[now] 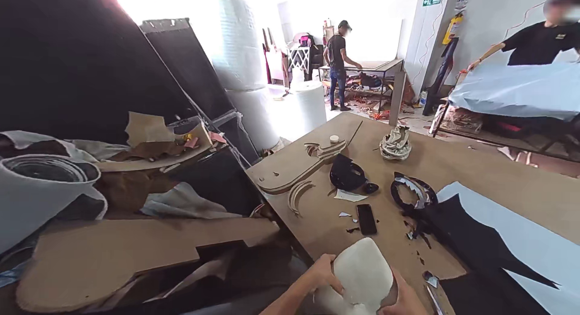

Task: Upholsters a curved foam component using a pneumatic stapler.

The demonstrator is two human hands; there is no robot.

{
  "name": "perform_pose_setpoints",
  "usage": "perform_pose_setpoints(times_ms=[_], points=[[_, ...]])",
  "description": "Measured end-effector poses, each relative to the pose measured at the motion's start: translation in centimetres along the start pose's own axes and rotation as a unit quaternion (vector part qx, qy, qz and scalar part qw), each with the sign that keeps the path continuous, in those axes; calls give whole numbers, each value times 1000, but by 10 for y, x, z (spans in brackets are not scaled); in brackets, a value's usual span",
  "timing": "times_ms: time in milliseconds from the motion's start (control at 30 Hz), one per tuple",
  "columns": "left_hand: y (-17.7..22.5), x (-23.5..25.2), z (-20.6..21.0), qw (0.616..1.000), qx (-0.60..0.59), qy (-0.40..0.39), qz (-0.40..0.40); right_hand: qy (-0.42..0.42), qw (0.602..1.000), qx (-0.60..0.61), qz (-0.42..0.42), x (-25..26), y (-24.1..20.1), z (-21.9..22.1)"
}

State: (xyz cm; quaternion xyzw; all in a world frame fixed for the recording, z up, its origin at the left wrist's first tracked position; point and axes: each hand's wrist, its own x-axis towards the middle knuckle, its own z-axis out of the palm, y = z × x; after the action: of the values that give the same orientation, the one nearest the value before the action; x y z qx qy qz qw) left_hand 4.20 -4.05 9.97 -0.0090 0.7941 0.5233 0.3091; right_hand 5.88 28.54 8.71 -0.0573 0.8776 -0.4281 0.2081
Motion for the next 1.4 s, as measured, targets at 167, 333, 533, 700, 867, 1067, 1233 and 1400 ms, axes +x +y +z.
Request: perform_pose_setpoints(times_ms=[167,333,533,700,867,1067,1233,1400], points=[[0,-7,9,994,-71,-72,41,-88,978,187,-20,-16,15,-18],[-16,-12,3,993,-79,-87,12,-31,987,153,39,-26,2,6],[-29,-9,-2,996,-3,-85,8,18,985,166,41,-30,8,29],[-45,-1,14,996,52,-35,56,83,992,64,62,-31,7,46],[-31,-9,29,999,38,26,27,87,989,-43,111,-23,-1,27],[-23,8,78,991,-40,129,-4,-46,986,-154,40,39,1,-44],[-30,-6,114,987,-129,-18,-92,-225,914,-338,21,96,-16,-73],[-38,-38,92,919,-306,-179,-171,-316,835,-448,38,109,-55,-32]])
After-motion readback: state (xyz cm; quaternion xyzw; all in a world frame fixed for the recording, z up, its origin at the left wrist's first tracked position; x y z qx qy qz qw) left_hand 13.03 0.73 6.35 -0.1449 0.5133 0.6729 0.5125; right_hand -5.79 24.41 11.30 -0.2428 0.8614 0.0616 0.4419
